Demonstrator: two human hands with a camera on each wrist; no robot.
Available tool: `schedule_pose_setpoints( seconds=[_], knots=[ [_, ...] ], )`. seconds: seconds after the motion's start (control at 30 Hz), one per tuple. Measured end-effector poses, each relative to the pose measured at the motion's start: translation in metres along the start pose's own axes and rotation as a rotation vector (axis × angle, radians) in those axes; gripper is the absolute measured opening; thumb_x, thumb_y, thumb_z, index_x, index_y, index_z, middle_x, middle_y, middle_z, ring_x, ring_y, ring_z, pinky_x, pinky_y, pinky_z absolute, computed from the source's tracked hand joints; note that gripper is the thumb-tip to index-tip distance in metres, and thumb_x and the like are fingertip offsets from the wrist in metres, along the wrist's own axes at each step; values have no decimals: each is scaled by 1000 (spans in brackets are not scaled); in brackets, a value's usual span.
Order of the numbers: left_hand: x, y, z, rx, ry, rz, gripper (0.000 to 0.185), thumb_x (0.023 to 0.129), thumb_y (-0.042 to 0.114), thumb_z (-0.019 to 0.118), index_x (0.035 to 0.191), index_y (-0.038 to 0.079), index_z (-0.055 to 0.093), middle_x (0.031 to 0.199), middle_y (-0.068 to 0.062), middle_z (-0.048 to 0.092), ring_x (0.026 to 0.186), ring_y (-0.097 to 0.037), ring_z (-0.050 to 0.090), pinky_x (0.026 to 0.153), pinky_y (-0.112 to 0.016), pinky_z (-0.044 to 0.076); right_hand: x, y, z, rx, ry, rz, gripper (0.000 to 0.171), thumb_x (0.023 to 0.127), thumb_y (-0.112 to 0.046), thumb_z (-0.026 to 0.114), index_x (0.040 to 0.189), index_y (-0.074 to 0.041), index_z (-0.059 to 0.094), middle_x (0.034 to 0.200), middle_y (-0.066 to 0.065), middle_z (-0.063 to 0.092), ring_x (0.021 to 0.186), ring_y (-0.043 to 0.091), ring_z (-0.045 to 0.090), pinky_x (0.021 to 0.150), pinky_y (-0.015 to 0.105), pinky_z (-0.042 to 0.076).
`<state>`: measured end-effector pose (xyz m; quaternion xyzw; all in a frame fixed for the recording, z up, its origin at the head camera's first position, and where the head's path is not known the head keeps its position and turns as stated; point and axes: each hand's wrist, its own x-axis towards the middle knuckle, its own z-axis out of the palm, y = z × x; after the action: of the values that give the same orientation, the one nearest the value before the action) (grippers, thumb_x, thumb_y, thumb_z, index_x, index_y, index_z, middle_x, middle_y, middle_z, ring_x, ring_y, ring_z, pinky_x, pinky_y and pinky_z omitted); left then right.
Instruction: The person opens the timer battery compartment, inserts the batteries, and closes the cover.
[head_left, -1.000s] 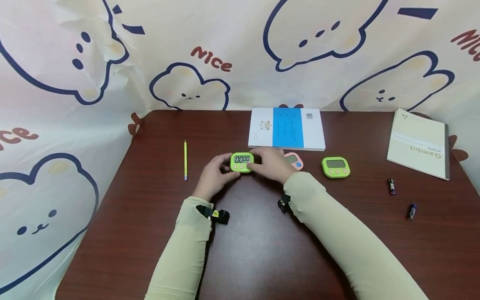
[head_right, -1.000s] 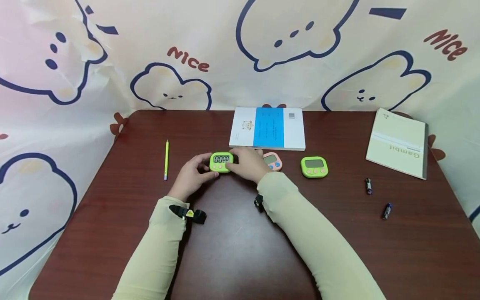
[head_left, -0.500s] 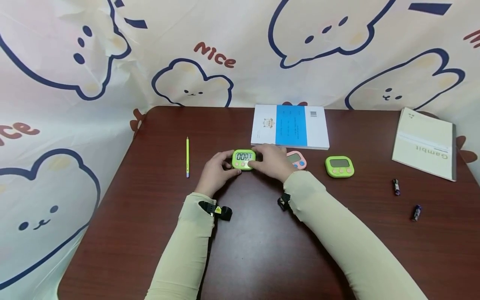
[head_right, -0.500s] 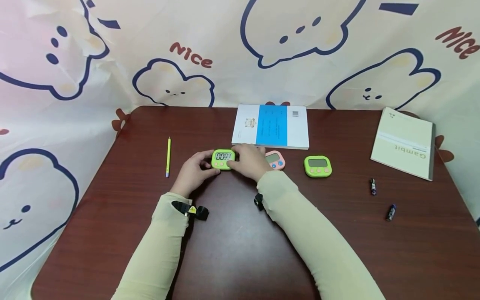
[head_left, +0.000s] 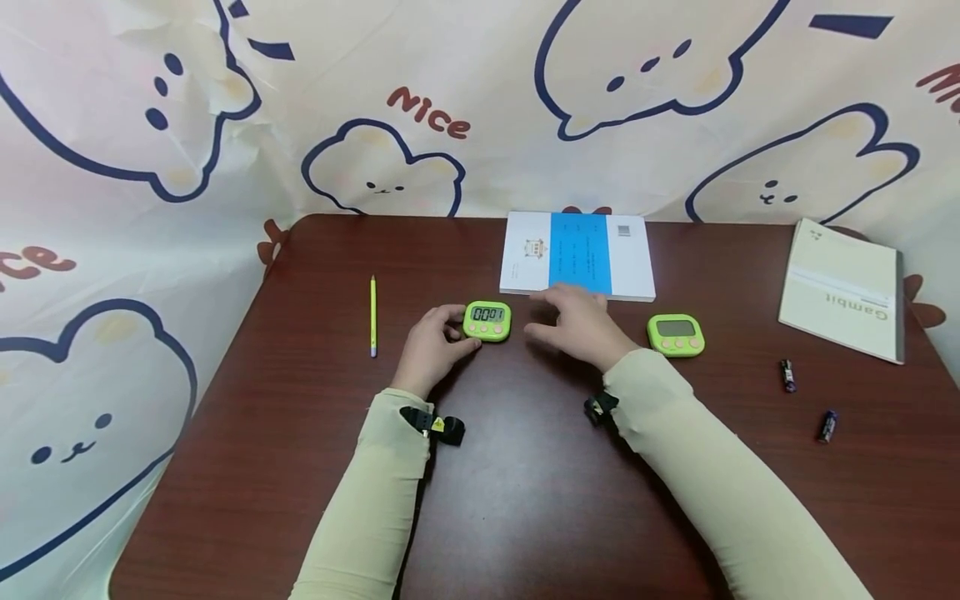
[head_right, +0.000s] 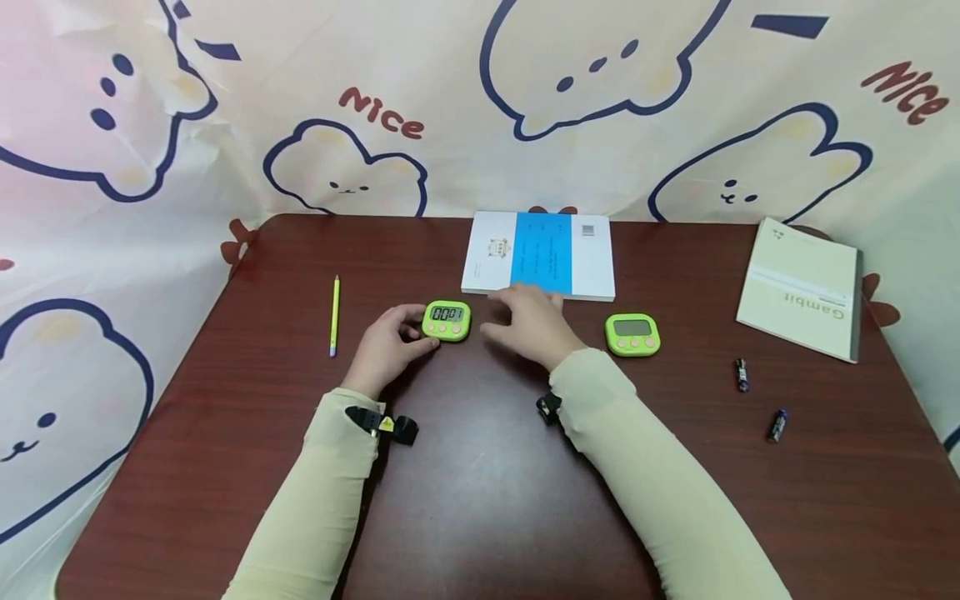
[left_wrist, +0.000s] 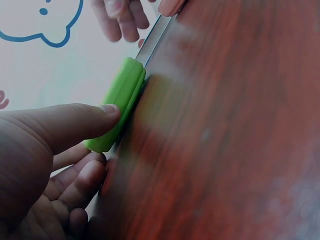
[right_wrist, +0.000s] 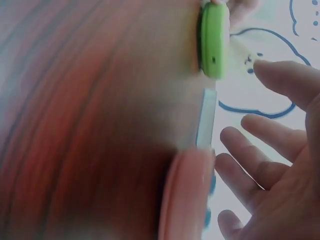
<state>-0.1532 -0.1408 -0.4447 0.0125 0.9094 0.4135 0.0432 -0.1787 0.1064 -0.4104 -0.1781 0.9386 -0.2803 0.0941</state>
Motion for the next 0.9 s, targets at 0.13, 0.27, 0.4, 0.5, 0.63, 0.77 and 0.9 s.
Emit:
schedule_pose_setpoints(
  seconds=[0.13,0.27,0.4,0.5,0.63,0.77,0.9],
  knots=[
    [-1,2,0,1,8,-13,54,85,19,82,133,8,60,119,-5,62,97,-20,61,85,-37,51,-10,9,-9,6,8,-2,62,88,-39,77,140,-12,58,128,9,59,114,28,54,98,56,29],
    [-2,4,0,1,12,-15,52,85,20,82,131,7,61,117,-5,63,97,-21,61,86,-37,51,-19,20,-15,-23,5,3,70,83,-40,81,143,-14,55,137,9,56,129,30,45,98,57,28],
    [-2,4,1,9,19,-15,50,85,20,82,129,7,62,115,-6,64,97,-21,61,87,-37,51,-25,28,-19,-30,-26,-20,75,81,-38,83,145,-13,53,136,11,54,125,31,45,101,55,33],
    [-3,4,1,9,24,-16,48,85,20,82,127,7,63,114,-6,64,97,-21,61,87,-37,51,-28,33,-20,-5,-44,-35,75,81,-33,84,145,-10,52,135,13,53,123,33,45,101,52,41],
    [-4,4,1,2,26,-17,47,85,19,82,126,6,63,112,-6,64,96,-21,60,86,-37,51,-30,36,-20,22,-59,-13,72,84,-22,81,147,-8,49,138,16,50,122,34,45,95,49,49],
    [-5,3,0,-4,29,-11,47,85,19,82,126,6,63,113,-6,64,96,-21,61,87,-37,51,-32,36,-21,19,-87,36,74,86,-19,79,150,-8,44,145,17,46,126,35,44,101,51,48],
    [-5,1,-2,-17,41,16,49,86,21,81,128,6,61,116,-6,62,98,-22,61,88,-38,51,-34,38,-22,22,-111,59,78,84,-21,81,151,-6,42,151,18,42,132,36,41,109,54,41]
  ],
)
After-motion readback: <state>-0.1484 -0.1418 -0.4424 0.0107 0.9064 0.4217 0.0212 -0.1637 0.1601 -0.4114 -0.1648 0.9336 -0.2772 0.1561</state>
